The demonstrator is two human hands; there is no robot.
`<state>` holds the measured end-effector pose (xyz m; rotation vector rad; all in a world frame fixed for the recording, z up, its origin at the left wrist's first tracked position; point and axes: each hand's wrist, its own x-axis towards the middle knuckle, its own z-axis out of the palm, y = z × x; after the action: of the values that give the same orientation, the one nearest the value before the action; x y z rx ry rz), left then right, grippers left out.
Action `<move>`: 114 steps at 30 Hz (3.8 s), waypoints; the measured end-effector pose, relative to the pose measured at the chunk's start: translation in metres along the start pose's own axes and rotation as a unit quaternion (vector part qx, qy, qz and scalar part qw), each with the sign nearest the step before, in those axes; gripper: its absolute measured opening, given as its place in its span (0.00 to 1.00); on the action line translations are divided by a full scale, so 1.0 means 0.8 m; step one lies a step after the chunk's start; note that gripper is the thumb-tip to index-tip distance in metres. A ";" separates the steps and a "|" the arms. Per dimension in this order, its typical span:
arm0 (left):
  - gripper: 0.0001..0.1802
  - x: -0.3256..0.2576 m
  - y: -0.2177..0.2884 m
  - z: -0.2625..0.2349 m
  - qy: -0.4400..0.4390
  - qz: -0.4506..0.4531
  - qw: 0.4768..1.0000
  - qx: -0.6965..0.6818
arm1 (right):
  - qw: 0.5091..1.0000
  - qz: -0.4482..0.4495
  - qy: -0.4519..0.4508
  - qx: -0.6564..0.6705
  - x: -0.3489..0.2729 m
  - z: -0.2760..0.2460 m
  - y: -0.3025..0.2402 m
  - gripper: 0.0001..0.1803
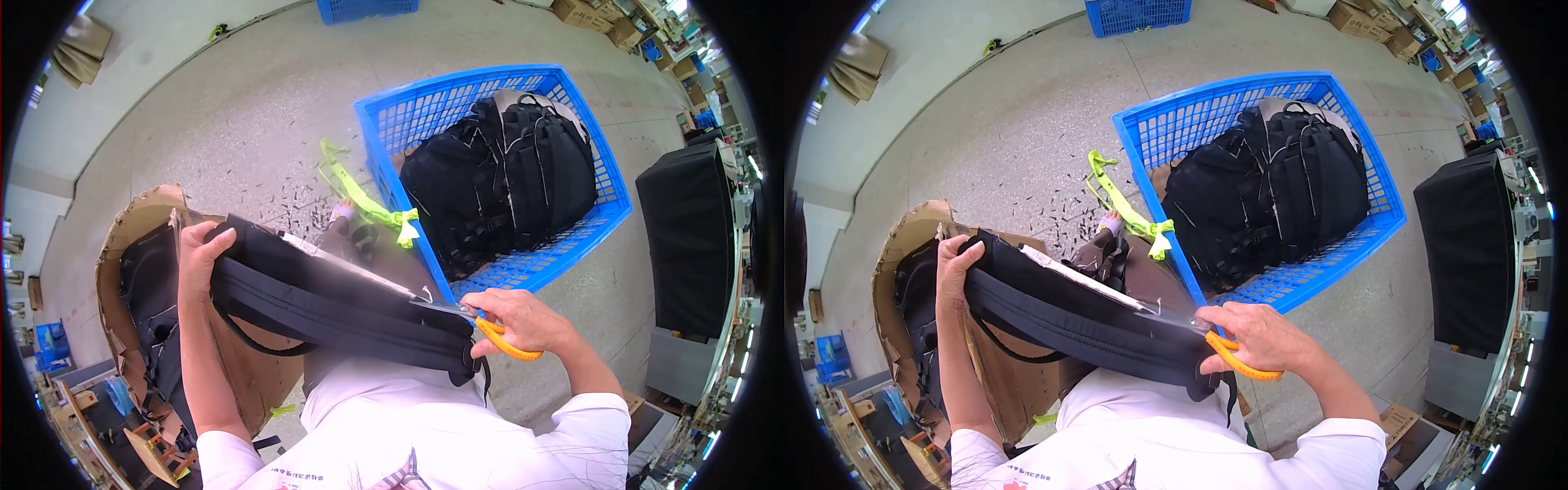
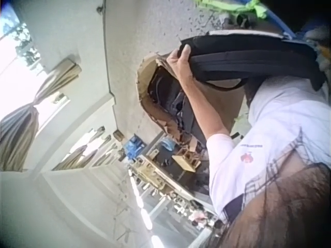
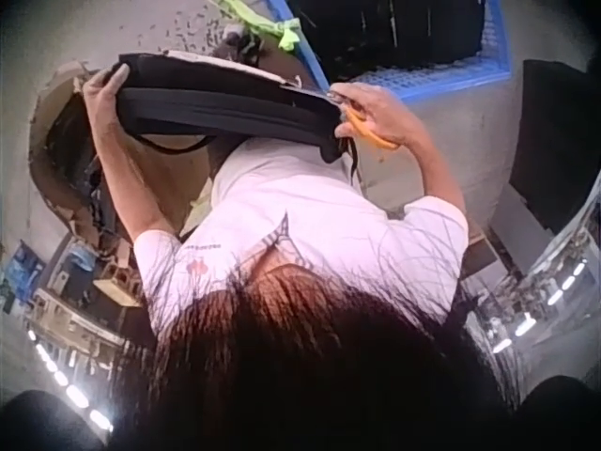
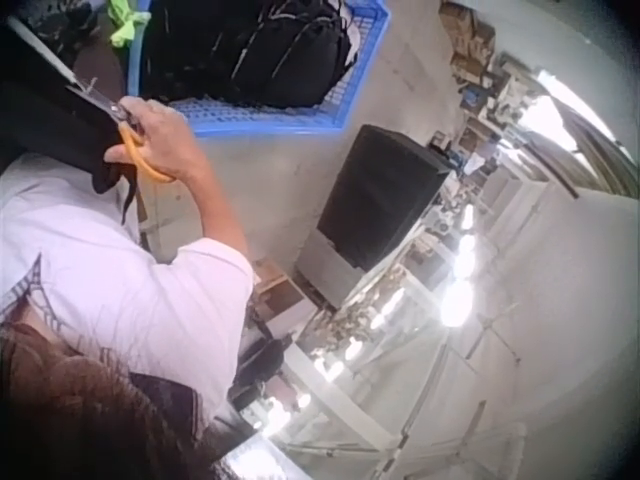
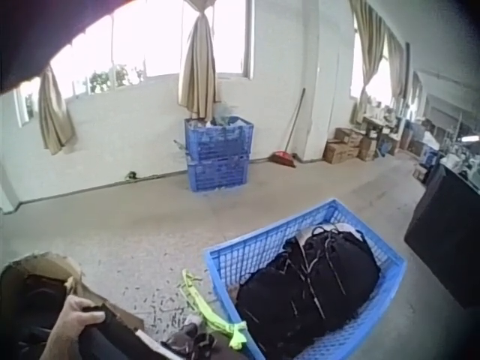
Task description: Trimming loose threads and excess material from black backpacks using scissors in a workshop environment.
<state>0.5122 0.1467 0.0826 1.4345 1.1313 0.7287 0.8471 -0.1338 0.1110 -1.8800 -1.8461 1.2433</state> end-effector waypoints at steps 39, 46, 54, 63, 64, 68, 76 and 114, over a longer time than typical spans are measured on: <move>0.04 0.035 -0.012 0.021 -0.070 -0.183 0.980 0.042 | 0.999 -0.013 -0.003 0.030 0.024 0.001 0.015 0.32; 0.06 0.024 -0.013 0.016 -0.072 -0.155 0.984 0.055 | 0.998 0.005 -0.014 0.068 0.020 0.003 0.009 0.29; 0.08 0.001 -0.007 0.003 -0.045 -0.096 0.994 0.022 | 0.998 0.015 -0.004 -0.066 0.016 -0.010 -0.008 0.40; 0.09 -0.016 -0.010 0.000 -0.021 -0.100 0.995 0.014 | 0.996 -0.062 0.012 -0.062 0.028 -0.001 -0.013 0.34; 0.09 -0.017 -0.012 -0.001 -0.019 -0.101 0.995 0.014 | 0.997 -0.056 0.004 -0.060 0.028 -0.001 -0.014 0.34; 0.09 -0.020 -0.014 0.000 -0.015 -0.102 0.995 0.008 | 0.998 -0.050 -0.011 -0.047 0.027 -0.002 -0.016 0.35; 0.10 -0.022 -0.017 -0.001 -0.015 -0.103 0.995 0.008 | 0.996 -0.057 -0.006 -0.072 0.024 -0.005 -0.023 0.37; 0.07 -0.043 -0.014 -0.010 -0.017 -0.114 0.992 -0.058 | 0.987 -0.084 0.010 -0.134 0.055 0.002 -0.052 0.31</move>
<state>0.4898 0.1171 0.0787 1.1939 1.1841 0.5970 0.8095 -0.0869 0.1205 -1.8056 -2.2031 0.9578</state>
